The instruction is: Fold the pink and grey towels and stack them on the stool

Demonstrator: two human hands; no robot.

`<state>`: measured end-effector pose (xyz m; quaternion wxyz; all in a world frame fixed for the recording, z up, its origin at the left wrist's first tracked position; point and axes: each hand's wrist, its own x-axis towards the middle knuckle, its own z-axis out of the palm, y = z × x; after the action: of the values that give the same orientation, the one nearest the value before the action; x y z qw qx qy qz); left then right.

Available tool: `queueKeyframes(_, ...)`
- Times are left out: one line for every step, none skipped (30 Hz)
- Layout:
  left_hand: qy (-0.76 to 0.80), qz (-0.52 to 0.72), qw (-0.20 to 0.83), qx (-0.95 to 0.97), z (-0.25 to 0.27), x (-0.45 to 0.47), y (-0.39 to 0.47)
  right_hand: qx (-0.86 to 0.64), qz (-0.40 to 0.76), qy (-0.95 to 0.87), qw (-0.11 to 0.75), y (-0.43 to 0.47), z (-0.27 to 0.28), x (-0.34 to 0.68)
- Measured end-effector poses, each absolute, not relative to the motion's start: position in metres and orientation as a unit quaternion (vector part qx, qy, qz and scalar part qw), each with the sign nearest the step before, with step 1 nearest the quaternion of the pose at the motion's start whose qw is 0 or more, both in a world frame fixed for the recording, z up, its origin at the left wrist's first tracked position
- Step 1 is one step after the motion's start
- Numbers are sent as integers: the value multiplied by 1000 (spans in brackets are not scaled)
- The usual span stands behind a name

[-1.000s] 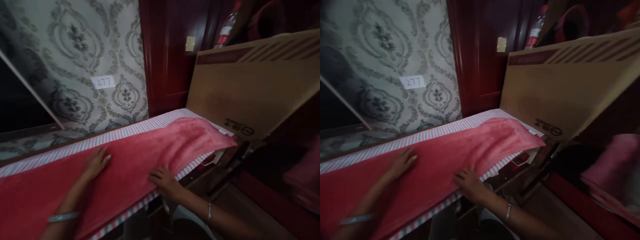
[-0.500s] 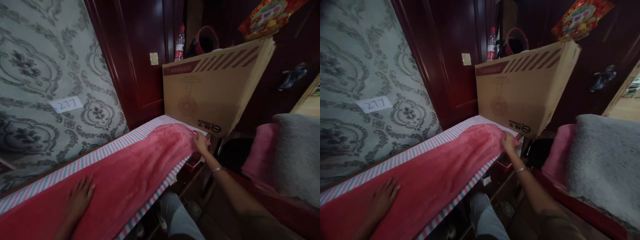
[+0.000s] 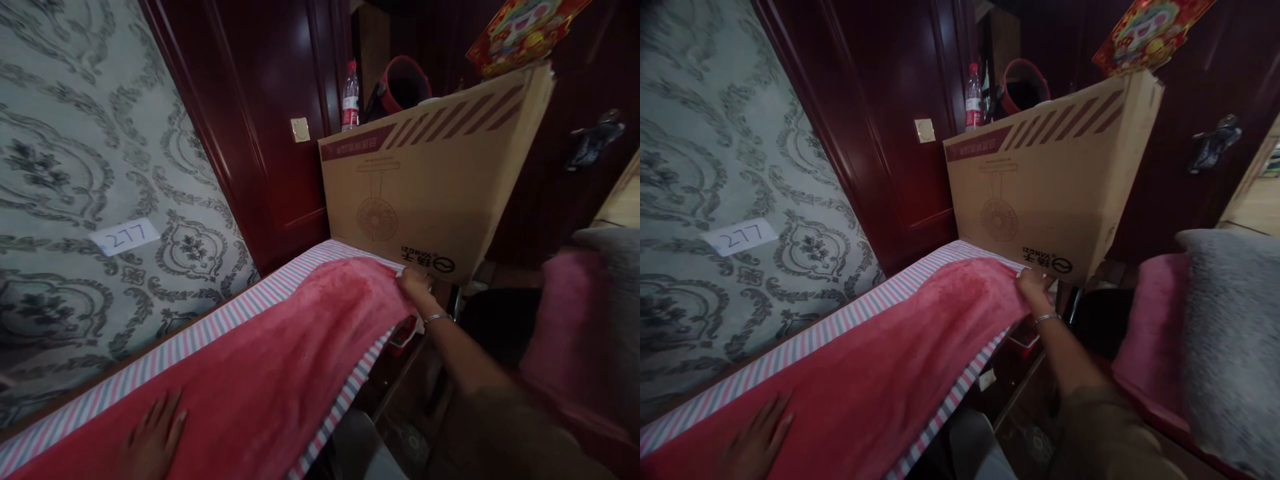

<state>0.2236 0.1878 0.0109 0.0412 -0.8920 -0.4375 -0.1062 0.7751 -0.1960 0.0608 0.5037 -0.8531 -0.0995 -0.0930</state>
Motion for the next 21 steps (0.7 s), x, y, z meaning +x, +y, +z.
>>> queueKeyframes(-433, -105, 37, -895, 12, 224, 187, -846, -77, -95, 520, -195, 68, 774)
queueKeyframes(-429, -102, 35, -897, 13, 224, 187, -837, -59, -94, 536, -192, 77, 771)
queueKeyframes(-425, -99, 34, -899, 14, 224, 186, -826, -42, -101, 553, -185, 88, 768)
queueKeyframes(-423, -96, 33, -900, 16, 224, 186, -812, -28, -115, 572, -176, 100, 764)
queueKeyframes(-422, -95, 33, -901, 17, 224, 185, -795, -13, -137, 591, -164, 114, 760)
queueKeyframes(-421, -96, 33, -901, 19, 224, 184, -775, 2, -165, 610, -150, 129, 755)
queueKeyframes(-420, -96, 33, -902, 21, 225, 183, -754, 16, -192, 628, -136, 144, 750)
queueKeyframes(-419, -95, 32, -902, 23, 225, 182, -732, 29, -224, 643, -122, 158, 745)
queueKeyframes(-418, -93, 29, -903, 24, 225, 181, -703, 46, -264, 659, -109, 171, 740)
queueKeyframes(-418, -91, 27, -904, 26, 226, 180, -686, 61, -289, 666, -100, 180, 736)
queueKeyframes(-420, -89, 24, -903, 27, 226, 179, -674, 71, -305, 669, -93, 186, 733)
queueKeyframes(-425, -88, 23, -901, 27, 227, 178, -672, 78, -307, 669, -91, 187, 731)
queueKeyframes(-428, -87, 21, -899, 28, 227, 178, -680, 79, -297, 666, -92, 184, 730)
queueKeyframes(-427, -87, 20, -900, 27, 227, 178, -695, 75, -277, 659, -98, 176, 731)
queueKeyframes(-423, -88, 18, -902, 26, 227, 179, -715, 66, -252, 649, -107, 165, 733)
queueKeyframes(-421, -89, 18, -903, 25, 227, 179, -738, 54, -225, 634, -118, 151, 735)
queueKeyframes(-420, -90, 17, -903, 24, 227, 181, -763, 40, -198, 614, -132, 135, 737)
queueKeyframes(-420, -91, 18, -903, 22, 227, 182, -788, 26, -178, 589, -146, 118, 739)
queueKeyframes(-421, -93, 18, -902, 21, 227, 183, -811, 15, -165, 561, -159, 101, 740)
queueKeyframes(-421, -94, 19, -902, 20, 226, 185, -831, 8, -159, 532, -171, 86, 740)
queueKeyframes(-418, -94, 19, -903, 18, 226, 186, -848, 4, -162, 505, -179, 72, 737)
